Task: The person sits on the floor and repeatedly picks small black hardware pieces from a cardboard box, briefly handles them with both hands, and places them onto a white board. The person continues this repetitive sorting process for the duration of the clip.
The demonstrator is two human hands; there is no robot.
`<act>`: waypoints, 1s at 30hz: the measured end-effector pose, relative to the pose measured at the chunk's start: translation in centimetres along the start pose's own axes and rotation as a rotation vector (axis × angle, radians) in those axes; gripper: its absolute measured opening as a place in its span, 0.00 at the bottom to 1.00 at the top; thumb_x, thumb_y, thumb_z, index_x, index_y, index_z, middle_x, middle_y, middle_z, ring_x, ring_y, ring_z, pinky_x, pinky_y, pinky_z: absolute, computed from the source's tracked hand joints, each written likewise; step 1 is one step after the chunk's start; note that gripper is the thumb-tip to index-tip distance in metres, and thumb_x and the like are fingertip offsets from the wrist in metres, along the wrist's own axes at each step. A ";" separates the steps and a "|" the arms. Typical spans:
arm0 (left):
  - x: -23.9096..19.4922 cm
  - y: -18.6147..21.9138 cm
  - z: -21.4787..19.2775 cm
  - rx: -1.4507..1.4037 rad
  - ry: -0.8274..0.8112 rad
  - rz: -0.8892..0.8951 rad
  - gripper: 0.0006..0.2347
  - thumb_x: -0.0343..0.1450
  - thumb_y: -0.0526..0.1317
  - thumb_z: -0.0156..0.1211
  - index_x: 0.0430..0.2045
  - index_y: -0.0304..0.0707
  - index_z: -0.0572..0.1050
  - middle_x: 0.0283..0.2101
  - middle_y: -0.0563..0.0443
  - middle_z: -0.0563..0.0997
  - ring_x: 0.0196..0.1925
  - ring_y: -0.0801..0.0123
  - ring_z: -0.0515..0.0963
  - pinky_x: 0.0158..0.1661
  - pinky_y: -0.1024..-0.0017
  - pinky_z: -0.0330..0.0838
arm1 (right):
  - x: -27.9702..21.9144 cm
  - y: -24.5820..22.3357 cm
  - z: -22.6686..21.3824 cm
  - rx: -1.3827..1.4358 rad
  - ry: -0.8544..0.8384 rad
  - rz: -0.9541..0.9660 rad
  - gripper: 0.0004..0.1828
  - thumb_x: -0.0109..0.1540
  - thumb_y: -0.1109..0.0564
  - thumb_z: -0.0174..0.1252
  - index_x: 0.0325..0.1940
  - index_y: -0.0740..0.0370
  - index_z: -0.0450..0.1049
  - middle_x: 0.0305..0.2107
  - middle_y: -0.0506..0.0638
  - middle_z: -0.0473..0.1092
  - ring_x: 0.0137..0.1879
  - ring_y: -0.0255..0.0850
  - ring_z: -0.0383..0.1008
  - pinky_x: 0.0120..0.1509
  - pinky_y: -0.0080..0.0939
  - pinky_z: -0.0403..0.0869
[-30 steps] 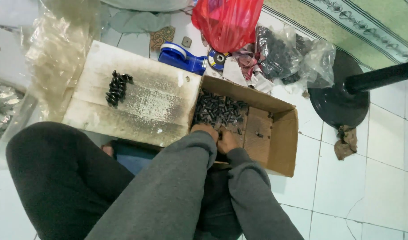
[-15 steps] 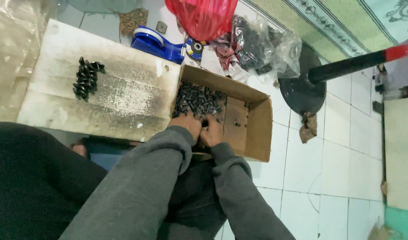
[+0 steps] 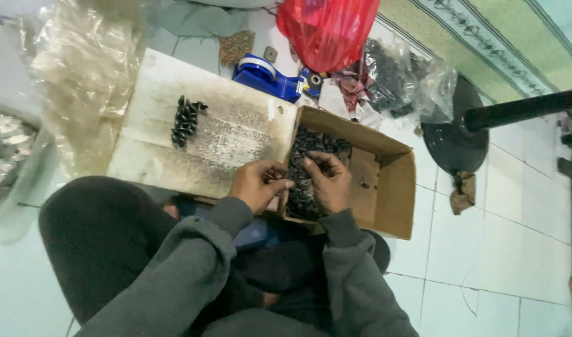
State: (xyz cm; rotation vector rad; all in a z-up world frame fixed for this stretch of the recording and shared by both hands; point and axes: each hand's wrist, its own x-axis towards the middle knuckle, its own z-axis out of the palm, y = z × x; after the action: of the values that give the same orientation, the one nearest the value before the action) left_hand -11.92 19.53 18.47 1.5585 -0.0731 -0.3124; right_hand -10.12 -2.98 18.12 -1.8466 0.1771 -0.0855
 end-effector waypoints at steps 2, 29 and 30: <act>-0.1 -2.2 -1.0 -0.146 0.017 -0.034 0.12 0.74 0.34 0.70 0.50 0.27 0.79 0.42 0.31 0.84 0.49 0.33 0.86 0.43 0.42 0.89 | -0.1 -0.3 1.1 -0.007 -0.028 -0.020 0.11 0.67 0.61 0.69 0.51 0.68 0.80 0.34 0.58 0.77 0.43 0.40 0.78 0.42 0.48 0.81; 0.6 -7.2 -1.0 -0.827 0.439 -0.474 0.09 0.74 0.38 0.72 0.45 0.34 0.83 0.50 0.33 0.82 0.59 0.41 0.75 0.52 0.46 0.75 | -5.1 -4.0 12.3 -0.316 -0.015 -0.613 0.04 0.65 0.66 0.69 0.42 0.60 0.85 0.33 0.51 0.79 0.38 0.49 0.83 0.37 0.50 0.83; -0.1 -5.3 -1.5 -0.900 0.465 -0.490 0.09 0.76 0.37 0.68 0.47 0.33 0.82 0.62 0.28 0.76 0.75 0.26 0.61 0.69 0.29 0.64 | -5.2 -4.1 12.8 -0.310 0.036 -0.635 0.04 0.63 0.66 0.72 0.40 0.61 0.86 0.32 0.52 0.80 0.37 0.48 0.83 0.38 0.49 0.82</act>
State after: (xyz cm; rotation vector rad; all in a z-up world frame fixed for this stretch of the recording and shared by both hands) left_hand -12.42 21.13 13.19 0.6945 0.7308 -0.2956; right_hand -13.04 11.18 18.62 -2.1500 -0.3989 -0.5576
